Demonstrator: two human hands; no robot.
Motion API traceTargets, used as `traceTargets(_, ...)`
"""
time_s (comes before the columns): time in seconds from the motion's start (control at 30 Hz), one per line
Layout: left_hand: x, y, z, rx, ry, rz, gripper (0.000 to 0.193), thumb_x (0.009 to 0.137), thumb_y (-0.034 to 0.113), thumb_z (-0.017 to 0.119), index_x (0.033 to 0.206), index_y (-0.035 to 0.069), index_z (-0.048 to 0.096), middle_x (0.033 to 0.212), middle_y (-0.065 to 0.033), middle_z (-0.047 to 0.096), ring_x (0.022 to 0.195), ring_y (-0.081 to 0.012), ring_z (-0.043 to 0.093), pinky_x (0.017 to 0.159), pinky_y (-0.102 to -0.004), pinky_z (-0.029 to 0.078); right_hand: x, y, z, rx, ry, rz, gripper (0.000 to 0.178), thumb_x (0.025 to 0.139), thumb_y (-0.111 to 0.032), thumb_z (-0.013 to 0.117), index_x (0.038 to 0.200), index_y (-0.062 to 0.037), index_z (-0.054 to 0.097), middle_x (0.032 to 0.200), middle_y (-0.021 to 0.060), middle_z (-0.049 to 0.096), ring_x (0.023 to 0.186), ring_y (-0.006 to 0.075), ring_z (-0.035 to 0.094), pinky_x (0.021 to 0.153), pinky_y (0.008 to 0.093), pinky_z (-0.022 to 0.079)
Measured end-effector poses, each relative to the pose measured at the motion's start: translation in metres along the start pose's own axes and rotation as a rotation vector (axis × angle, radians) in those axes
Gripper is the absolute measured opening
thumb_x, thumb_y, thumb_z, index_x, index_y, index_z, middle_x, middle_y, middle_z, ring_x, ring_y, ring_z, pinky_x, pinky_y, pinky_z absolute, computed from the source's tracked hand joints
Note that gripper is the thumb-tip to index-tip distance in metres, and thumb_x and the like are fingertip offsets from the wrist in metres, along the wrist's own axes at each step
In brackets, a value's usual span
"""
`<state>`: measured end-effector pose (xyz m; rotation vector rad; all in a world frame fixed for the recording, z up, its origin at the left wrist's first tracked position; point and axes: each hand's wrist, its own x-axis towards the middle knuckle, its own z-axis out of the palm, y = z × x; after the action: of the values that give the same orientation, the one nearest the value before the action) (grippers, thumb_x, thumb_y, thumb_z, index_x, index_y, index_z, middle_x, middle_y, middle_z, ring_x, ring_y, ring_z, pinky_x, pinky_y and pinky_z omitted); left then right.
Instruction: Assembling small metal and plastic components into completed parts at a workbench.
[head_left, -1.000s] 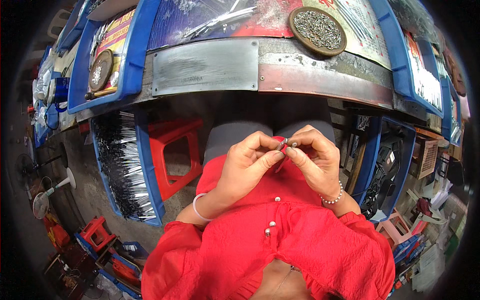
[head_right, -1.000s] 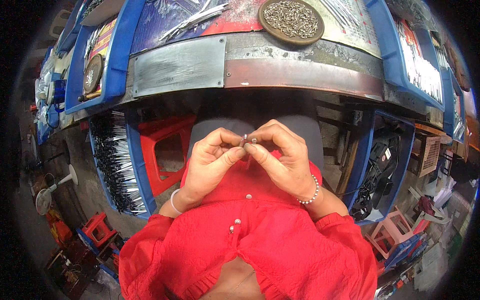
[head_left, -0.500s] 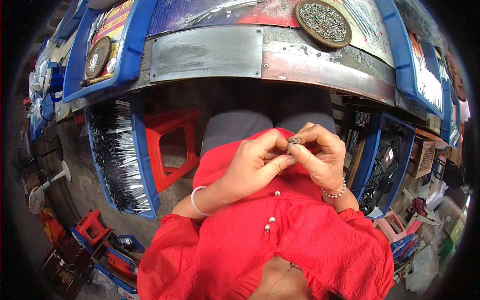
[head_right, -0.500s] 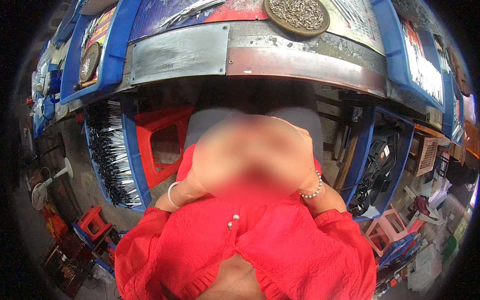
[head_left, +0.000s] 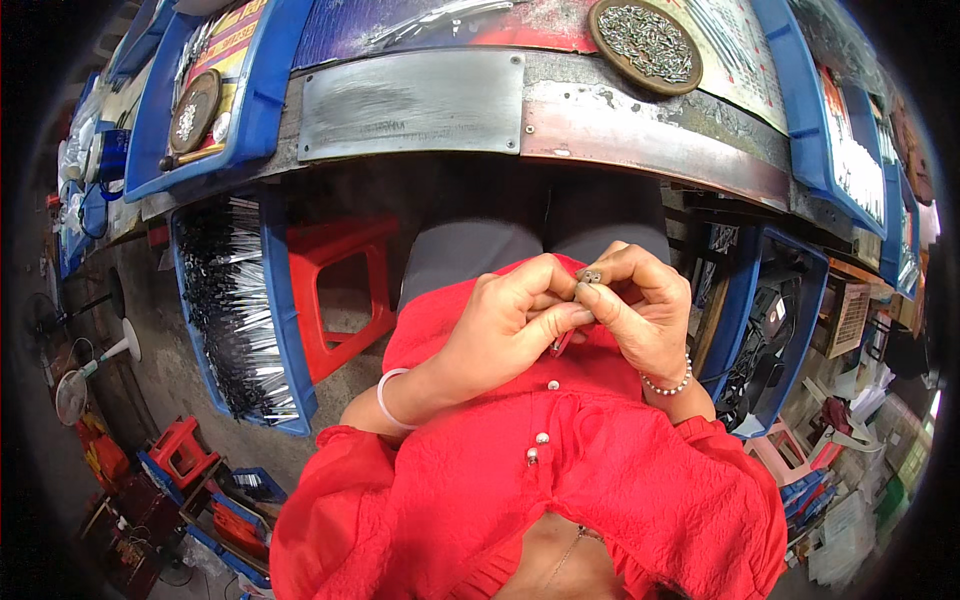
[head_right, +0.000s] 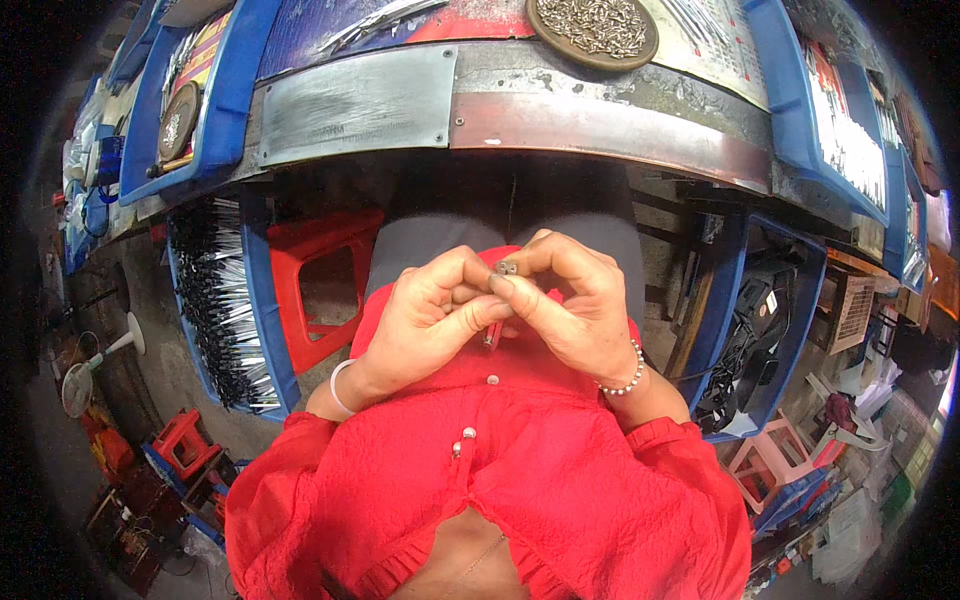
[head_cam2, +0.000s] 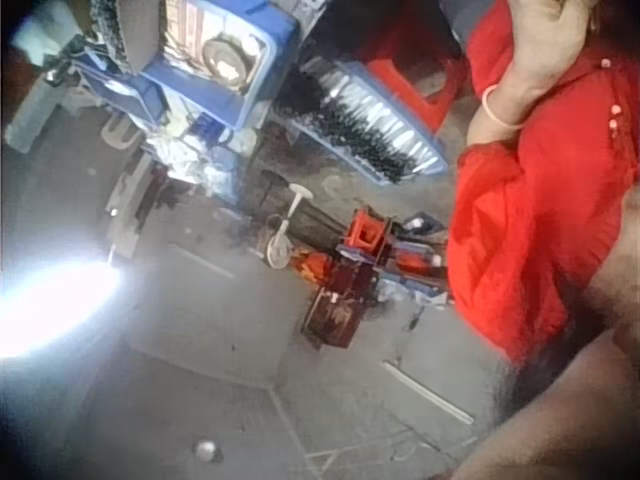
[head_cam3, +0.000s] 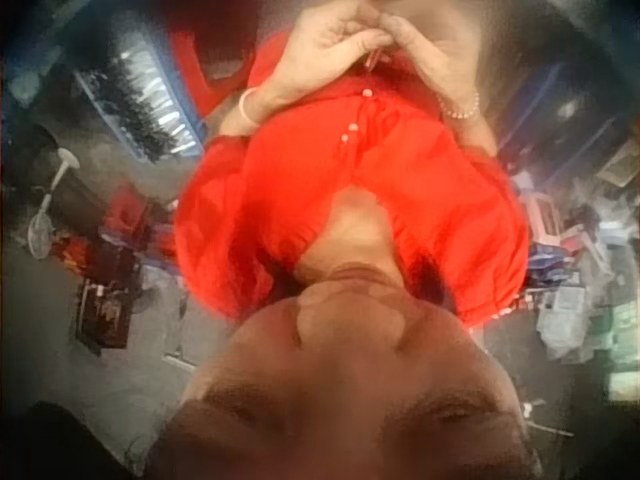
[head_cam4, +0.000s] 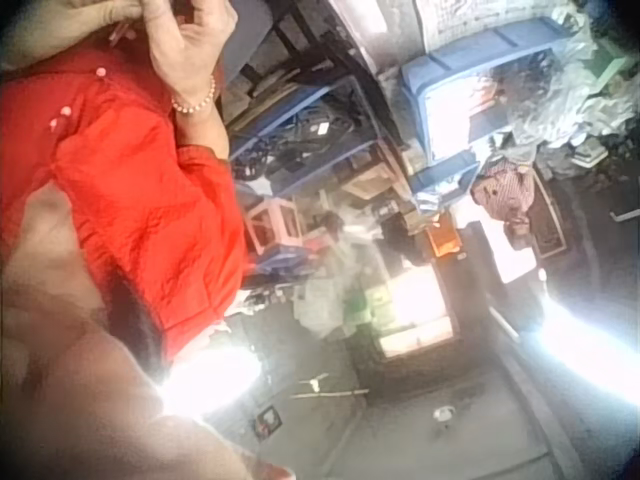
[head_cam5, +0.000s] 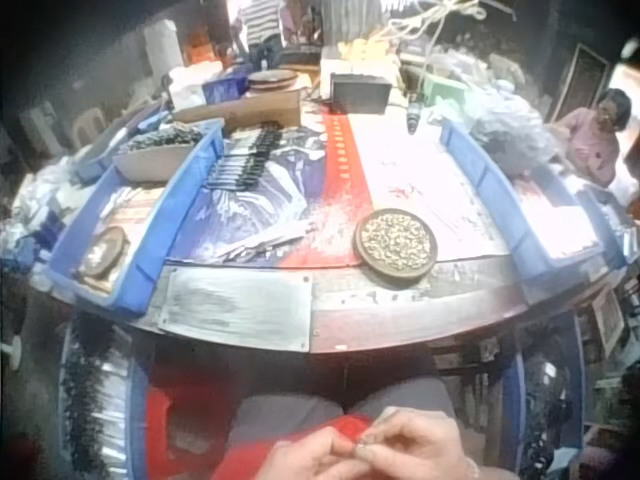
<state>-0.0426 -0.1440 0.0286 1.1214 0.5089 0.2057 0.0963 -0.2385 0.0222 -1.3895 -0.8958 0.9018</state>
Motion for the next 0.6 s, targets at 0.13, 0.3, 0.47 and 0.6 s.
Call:
traceTargets(0.13, 0.001, -0.002, -0.001, -0.088, -0.008, -0.084, 0.006, 0.086, 0.003, 0.054, 0.087, -0.001, 0.049, 0.071, -0.0062, 0.061, 0.064, -0.0072, 0.057, 0.054, -0.0209, 0.045, 0.001, 0.002, 0.001, 0.055, -0.015, 0.055, 0.011, 0.078, -0.007, 0.064, 0.080, 0.0021, 0.059, 0.070, 0.0054, 0.059, 0.061, 0.0086, 0.053, 0.054, 0.0218, 0.042)
traceTargets(0.3, 0.010, 0.006, -0.011, -0.244, -0.078, -0.238, 0.012, 0.087, 0.009, 0.055, 0.084, 0.002, 0.046, 0.078, -0.0130, 0.063, 0.068, -0.0181, 0.064, 0.057, -0.0258, 0.053, 0.013, 0.007, 0.000, 0.265, -0.032, 0.264, 0.010, 0.080, -0.008, 0.063, 0.078, -0.0004, 0.057, 0.071, 0.0018, 0.058, 0.063, 0.0052, 0.050, 0.054, 0.0194, 0.040)
traceTargets(0.47, 0.021, 0.010, -0.017, -0.333, -0.076, -0.287, 0.013, 0.086, 0.011, 0.057, 0.083, 0.004, 0.047, 0.082, -0.0167, 0.064, 0.070, -0.0224, 0.065, 0.057, -0.0271, 0.054, 0.027, 0.011, -0.002, 0.418, -0.025, 0.431, 0.013, 0.080, -0.014, 0.064, 0.076, -0.0044, 0.057, 0.066, -0.0009, 0.057, 0.053, 0.0022, 0.047, 0.044, 0.0156, 0.035)
traceTargets(0.6, 0.028, 0.011, -0.025, -0.402, -0.059, -0.352, 0.011, 0.084, 0.010, 0.059, 0.087, 0.003, 0.050, 0.082, -0.0179, 0.064, 0.071, -0.0245, 0.066, 0.058, -0.0276, 0.055, 0.037, 0.018, -0.002, 0.511, -0.042, 0.502, 0.012, 0.080, -0.015, 0.065, 0.074, -0.0075, 0.057, 0.062, -0.0037, 0.055, 0.047, 0.0009, 0.041, 0.040, 0.0151, 0.027)
